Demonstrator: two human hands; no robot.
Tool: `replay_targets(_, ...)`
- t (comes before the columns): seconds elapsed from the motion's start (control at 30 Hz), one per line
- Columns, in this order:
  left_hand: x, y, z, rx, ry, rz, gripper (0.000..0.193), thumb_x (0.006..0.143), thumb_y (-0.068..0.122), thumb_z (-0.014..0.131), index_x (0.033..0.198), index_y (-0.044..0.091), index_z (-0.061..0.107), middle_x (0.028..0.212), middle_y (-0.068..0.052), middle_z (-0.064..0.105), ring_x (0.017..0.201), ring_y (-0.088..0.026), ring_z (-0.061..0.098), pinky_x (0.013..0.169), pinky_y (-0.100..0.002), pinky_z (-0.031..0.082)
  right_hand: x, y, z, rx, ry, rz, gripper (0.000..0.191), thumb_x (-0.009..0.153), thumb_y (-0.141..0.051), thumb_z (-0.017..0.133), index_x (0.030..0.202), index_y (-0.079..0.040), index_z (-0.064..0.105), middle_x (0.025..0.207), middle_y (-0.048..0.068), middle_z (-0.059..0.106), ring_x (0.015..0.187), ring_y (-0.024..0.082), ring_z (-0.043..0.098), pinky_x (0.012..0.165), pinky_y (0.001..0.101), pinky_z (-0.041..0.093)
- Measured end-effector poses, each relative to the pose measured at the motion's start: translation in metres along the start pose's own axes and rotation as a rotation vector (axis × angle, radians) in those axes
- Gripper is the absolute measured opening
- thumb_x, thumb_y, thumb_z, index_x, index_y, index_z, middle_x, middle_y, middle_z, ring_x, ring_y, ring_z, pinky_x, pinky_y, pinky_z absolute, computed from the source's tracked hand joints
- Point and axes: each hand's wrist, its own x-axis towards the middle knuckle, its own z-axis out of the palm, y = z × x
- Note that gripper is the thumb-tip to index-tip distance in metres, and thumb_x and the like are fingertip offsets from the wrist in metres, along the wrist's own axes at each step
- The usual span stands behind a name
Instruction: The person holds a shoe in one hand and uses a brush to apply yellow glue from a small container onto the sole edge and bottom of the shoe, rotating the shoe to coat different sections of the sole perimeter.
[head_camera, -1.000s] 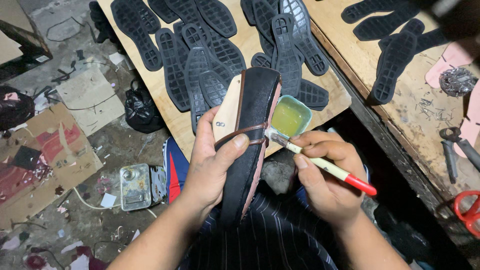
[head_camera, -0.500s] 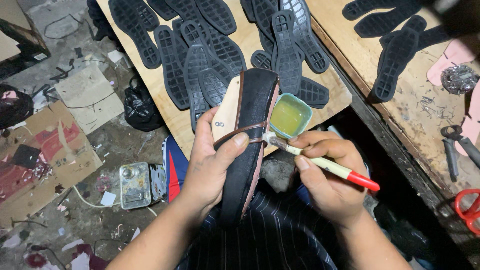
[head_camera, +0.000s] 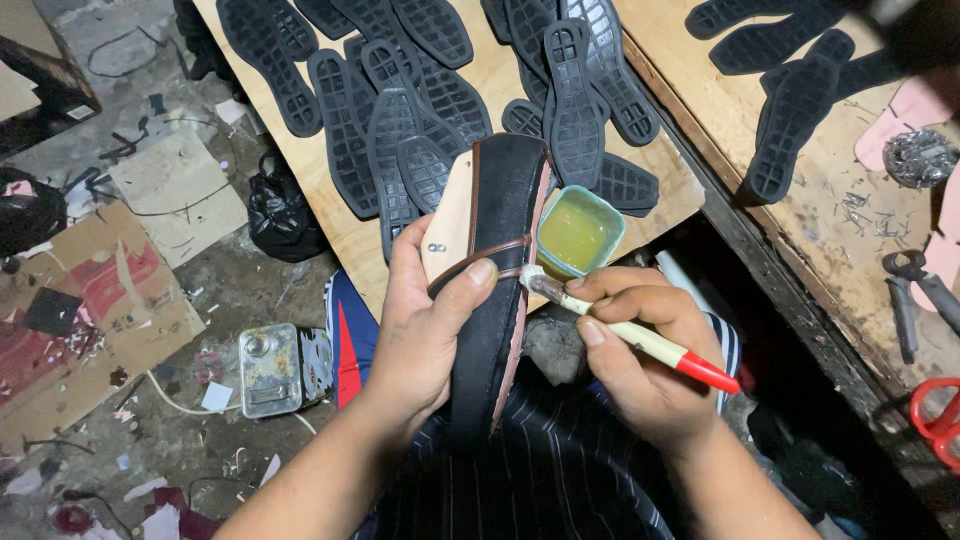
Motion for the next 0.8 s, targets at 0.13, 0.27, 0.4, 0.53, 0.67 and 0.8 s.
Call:
replay_targets(0.13,0.001,-0.002,-0.001,-0.024,0.010,-0.010,0.067,0.091,0.014,0.068,0.146,0.007,0.030,0.119,-0.016,0.062,0.095,-0.021,0.066,0.080,-0.037,0.059,0.000,0.000,-0.001,-0.017,-0.032,-0.010,0.022,0.096,0.005,0.065,0.113,-0.003,0.054,0.120,0.017,0.066,0.112,0.024,0.068,0.101,0.0361,0.056)
replay_targets(0.27,0.002,-0.003,-0.003,-0.032,-0.014,0.030,0.068,0.091,0.014,0.070,0.146,0.006,0.031,0.123,-0.015,0.061,0.102,-0.020,0.065,0.083,-0.036,0.059,-0.003,0.003,-0.002,0.139,-0.022,0.070,0.021,0.099,0.006,0.064,0.115,-0.004,0.054,0.115,0.016,0.066,0.109,0.022,0.067,0.101,0.0346,0.056)
replay_targets(0.4,0.003,-0.004,-0.004,0.027,-0.016,0.054,0.072,0.090,0.014,0.072,0.148,0.006,0.030,0.126,-0.015,0.061,0.108,-0.020,0.064,0.089,-0.036,0.059,-0.007,0.008,0.000,0.211,0.050,0.131,0.021,0.100,0.006,0.063,0.116,-0.003,0.054,0.120,0.017,0.066,0.111,0.021,0.065,0.105,0.0366,0.055)
replay_targets(0.53,0.005,-0.004,-0.005,0.089,-0.010,0.087,0.074,0.090,0.013,0.072,0.149,0.005,0.029,0.129,-0.015,0.060,0.114,-0.020,0.063,0.096,-0.037,0.056,-0.009,0.009,0.003,0.256,0.074,0.175,0.020,0.100,0.006,0.062,0.116,-0.003,0.054,0.122,0.017,0.066,0.116,0.023,0.065,0.107,0.0379,0.054)
replay_targets(0.67,0.007,-0.004,-0.006,0.067,-0.018,0.075,0.076,0.087,0.014,0.073,0.148,0.005,0.028,0.129,-0.015,0.059,0.115,-0.022,0.062,0.096,-0.039,0.055,-0.009,0.007,0.001,0.172,0.039,0.141,0.020,0.099,0.006,0.063,0.114,-0.003,0.054,0.120,0.018,0.067,0.112,0.022,0.066,0.103,0.0361,0.054)
replay_targets(0.8,0.009,-0.002,-0.010,-0.057,-0.090,-0.007,0.074,0.088,0.021,0.072,0.148,0.003,0.031,0.130,-0.017,0.059,0.116,-0.024,0.062,0.099,-0.041,0.054,-0.012,0.001,0.000,0.109,0.008,0.071,0.020,0.097,0.004,0.065,0.112,-0.003,0.054,0.116,0.018,0.067,0.103,0.021,0.069,0.094,0.0326,0.057)
